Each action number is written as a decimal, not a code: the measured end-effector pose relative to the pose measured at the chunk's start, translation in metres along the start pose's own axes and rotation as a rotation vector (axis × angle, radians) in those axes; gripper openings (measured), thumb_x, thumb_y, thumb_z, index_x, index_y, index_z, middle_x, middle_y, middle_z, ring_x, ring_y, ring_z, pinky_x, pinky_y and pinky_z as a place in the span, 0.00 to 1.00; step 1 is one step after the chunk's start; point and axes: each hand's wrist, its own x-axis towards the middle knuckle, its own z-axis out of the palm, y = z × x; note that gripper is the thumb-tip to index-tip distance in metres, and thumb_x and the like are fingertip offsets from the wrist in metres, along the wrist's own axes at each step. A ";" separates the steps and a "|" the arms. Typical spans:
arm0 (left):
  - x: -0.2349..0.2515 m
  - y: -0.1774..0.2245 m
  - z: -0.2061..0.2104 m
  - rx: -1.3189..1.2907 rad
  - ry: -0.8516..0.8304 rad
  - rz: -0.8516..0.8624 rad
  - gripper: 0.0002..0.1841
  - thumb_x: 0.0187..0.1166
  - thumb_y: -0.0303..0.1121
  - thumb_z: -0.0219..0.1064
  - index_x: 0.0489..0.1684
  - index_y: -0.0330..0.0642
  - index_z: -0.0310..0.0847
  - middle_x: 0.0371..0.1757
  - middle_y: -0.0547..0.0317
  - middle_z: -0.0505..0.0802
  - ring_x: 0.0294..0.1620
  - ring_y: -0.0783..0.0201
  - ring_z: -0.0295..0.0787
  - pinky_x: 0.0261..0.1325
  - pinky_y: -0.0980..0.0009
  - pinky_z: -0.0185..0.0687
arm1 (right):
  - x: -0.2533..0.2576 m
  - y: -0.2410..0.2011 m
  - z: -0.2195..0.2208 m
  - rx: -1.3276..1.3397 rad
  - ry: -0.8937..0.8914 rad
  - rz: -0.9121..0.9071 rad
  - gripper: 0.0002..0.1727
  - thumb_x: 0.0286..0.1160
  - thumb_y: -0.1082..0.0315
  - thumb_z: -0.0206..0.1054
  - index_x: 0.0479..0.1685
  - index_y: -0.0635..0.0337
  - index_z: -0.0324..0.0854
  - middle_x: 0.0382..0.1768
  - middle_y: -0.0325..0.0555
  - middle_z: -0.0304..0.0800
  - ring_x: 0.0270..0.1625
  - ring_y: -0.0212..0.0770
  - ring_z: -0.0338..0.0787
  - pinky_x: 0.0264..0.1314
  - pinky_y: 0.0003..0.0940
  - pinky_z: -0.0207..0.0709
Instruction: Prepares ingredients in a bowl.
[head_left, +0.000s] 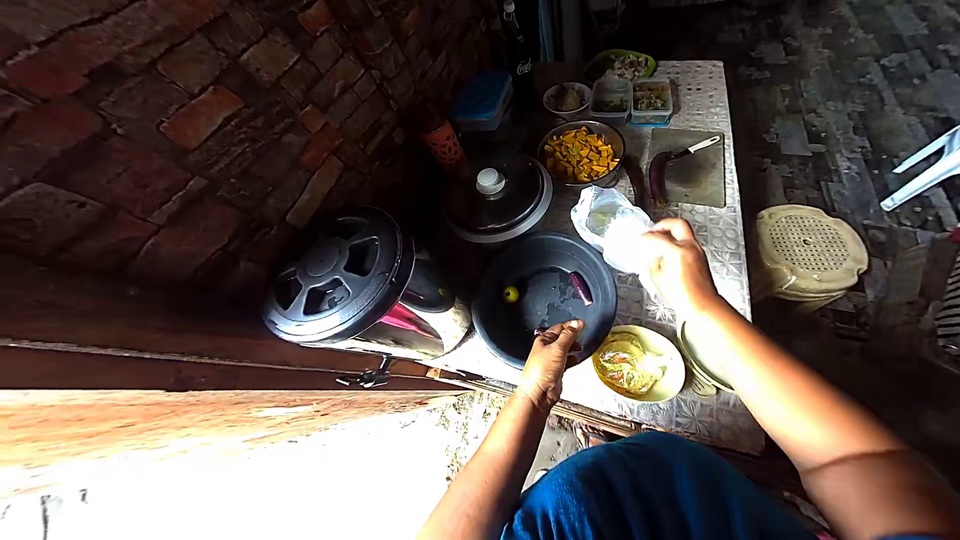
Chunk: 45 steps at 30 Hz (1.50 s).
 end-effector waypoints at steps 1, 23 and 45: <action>0.001 -0.002 -0.005 -0.019 0.037 -0.010 0.11 0.90 0.32 0.59 0.54 0.34 0.84 0.44 0.55 0.90 0.39 0.66 0.86 0.42 0.71 0.82 | 0.018 -0.005 0.004 -0.087 -0.072 0.001 0.15 0.73 0.83 0.63 0.53 0.66 0.91 0.58 0.67 0.86 0.54 0.64 0.91 0.54 0.61 0.86; -0.006 -0.023 -0.035 0.451 -0.005 0.095 0.13 0.87 0.30 0.60 0.62 0.32 0.82 0.52 0.52 0.90 0.44 0.67 0.89 0.50 0.69 0.85 | 0.105 0.035 0.082 -0.412 -0.512 0.105 0.20 0.78 0.71 0.67 0.66 0.71 0.79 0.61 0.75 0.84 0.64 0.77 0.85 0.55 0.77 0.77; 0.030 -0.043 0.070 1.699 -0.560 0.236 0.15 0.88 0.27 0.57 0.66 0.31 0.82 0.69 0.36 0.86 0.79 0.36 0.75 0.74 0.42 0.76 | -0.009 0.021 -0.019 -0.010 -0.054 -0.202 0.11 0.80 0.68 0.66 0.51 0.61 0.92 0.54 0.52 0.92 0.62 0.54 0.88 0.68 0.51 0.80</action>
